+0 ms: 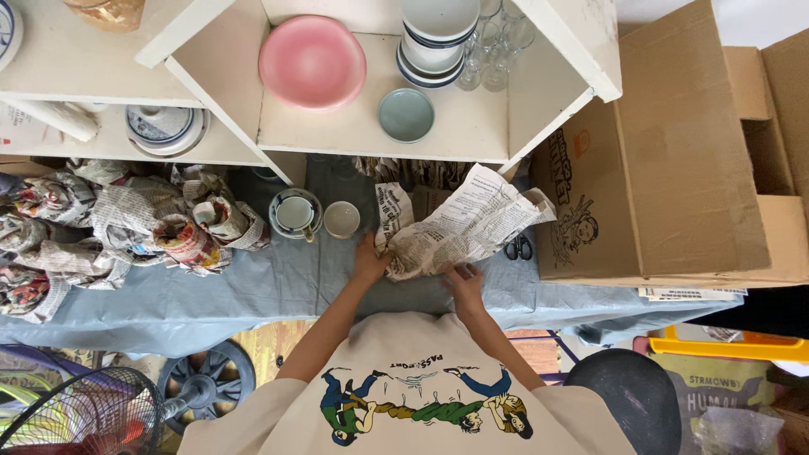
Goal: The person wraps ceramic cups and small bowls in sheets of newspaper, folding the paper around each piece by hand, and places the wrapped pieces on the table and onto the white shelf alongside other already wrapped ceramics.
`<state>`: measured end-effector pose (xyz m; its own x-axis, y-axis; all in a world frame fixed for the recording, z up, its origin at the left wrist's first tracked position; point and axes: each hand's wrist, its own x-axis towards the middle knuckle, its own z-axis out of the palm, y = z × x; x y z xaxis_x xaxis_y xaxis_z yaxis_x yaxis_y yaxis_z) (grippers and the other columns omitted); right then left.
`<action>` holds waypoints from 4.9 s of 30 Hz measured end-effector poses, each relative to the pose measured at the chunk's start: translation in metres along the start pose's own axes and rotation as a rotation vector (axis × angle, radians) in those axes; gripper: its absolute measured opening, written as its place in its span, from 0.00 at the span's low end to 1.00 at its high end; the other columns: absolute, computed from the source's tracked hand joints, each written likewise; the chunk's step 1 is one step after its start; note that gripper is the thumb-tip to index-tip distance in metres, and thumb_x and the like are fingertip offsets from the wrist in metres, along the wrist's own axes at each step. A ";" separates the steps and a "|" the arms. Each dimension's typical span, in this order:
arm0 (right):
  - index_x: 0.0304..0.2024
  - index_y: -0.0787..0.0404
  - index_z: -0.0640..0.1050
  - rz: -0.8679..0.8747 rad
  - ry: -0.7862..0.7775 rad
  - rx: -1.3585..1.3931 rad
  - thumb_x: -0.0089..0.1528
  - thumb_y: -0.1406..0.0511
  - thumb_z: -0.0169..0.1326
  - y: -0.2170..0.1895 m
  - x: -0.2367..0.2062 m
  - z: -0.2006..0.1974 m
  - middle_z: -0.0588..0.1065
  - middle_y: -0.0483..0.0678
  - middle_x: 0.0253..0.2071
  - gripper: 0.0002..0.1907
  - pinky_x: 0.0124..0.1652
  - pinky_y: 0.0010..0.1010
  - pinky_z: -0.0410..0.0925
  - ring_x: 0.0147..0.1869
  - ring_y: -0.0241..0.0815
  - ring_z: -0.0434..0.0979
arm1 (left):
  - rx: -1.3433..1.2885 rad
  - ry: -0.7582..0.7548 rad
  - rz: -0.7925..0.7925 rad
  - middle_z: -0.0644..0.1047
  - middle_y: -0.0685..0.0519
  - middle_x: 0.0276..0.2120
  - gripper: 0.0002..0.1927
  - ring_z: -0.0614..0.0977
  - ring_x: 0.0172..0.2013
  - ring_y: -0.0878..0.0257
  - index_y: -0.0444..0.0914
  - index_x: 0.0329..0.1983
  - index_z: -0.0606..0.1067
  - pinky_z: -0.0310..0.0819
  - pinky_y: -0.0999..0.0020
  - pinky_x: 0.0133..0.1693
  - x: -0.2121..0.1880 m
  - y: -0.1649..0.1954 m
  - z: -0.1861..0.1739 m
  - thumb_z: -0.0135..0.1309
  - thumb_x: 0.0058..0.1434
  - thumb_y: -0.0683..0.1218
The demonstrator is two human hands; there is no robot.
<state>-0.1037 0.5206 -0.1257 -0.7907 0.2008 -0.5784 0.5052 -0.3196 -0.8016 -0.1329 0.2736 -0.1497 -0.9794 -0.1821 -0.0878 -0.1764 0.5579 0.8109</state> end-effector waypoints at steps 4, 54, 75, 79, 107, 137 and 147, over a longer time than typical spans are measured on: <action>0.62 0.64 0.68 0.003 -0.265 0.297 0.63 0.65 0.58 0.008 0.012 0.004 0.74 0.49 0.59 0.26 0.61 0.36 0.67 0.61 0.43 0.75 | 0.048 -0.051 0.024 0.70 0.34 0.56 0.34 0.70 0.57 0.34 0.34 0.61 0.65 0.63 0.44 0.59 -0.002 -0.003 0.000 0.64 0.54 0.47; 0.66 0.57 0.66 -0.751 -0.591 -0.890 0.59 0.62 0.53 -0.026 0.022 0.068 0.71 0.51 0.62 0.32 0.60 0.42 0.62 0.65 0.46 0.67 | 0.264 -0.277 0.681 0.76 0.50 0.62 0.25 0.72 0.66 0.54 0.46 0.61 0.77 0.52 0.47 0.68 -0.027 0.031 -0.065 0.57 0.58 0.49; 0.44 0.60 0.85 -0.916 -0.790 -0.966 0.58 0.66 0.64 -0.044 0.047 0.064 0.69 0.54 0.64 0.12 0.65 0.48 0.57 0.67 0.58 0.63 | 0.102 0.208 0.166 0.67 0.39 0.59 0.38 0.70 0.58 0.38 0.42 0.63 0.65 0.63 0.43 0.56 -0.016 0.019 0.007 0.68 0.51 0.50; 0.32 0.63 0.82 -0.841 -0.693 -1.123 0.48 0.65 0.69 -0.046 0.038 0.079 0.67 0.58 0.61 0.13 0.61 0.50 0.60 0.63 0.60 0.65 | 0.020 0.017 -0.016 0.67 0.37 0.59 0.41 0.69 0.59 0.38 0.42 0.68 0.64 0.64 0.48 0.61 -0.006 0.007 0.005 0.68 0.52 0.51; 0.61 0.58 0.70 -0.409 -0.161 -1.397 0.46 0.61 0.69 -0.041 0.016 0.110 0.75 0.62 0.53 0.41 0.49 0.47 0.73 0.54 0.63 0.78 | 0.565 -0.343 -0.008 0.71 0.39 0.64 0.34 0.75 0.60 0.41 0.36 0.57 0.76 0.75 0.48 0.54 0.045 0.051 -0.010 0.70 0.48 0.55; 0.63 0.49 0.74 -0.868 -0.612 -1.420 0.54 0.73 0.59 -0.093 -0.019 0.119 0.76 0.56 0.52 0.34 0.52 0.45 0.70 0.55 0.58 0.76 | -0.056 -0.619 0.087 0.74 0.38 0.57 0.42 0.78 0.58 0.47 0.33 0.66 0.63 0.72 0.58 0.58 0.035 0.034 -0.064 0.69 0.59 0.60; 0.61 0.56 0.67 -0.738 -0.554 -0.935 0.43 0.69 0.70 -0.114 0.019 0.116 0.71 0.60 0.58 0.44 0.58 0.43 0.68 0.61 0.58 0.72 | -0.260 -0.167 0.206 0.79 0.35 0.51 0.30 0.82 0.52 0.45 0.32 0.63 0.69 0.75 0.55 0.52 0.014 0.040 -0.050 0.59 0.62 0.52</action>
<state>-0.2165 0.4535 -0.0279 -0.9051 -0.4252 -0.0029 -0.2343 0.5043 -0.8311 -0.1487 0.2527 -0.0898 -0.9981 0.0592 0.0168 0.0360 0.3412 0.9393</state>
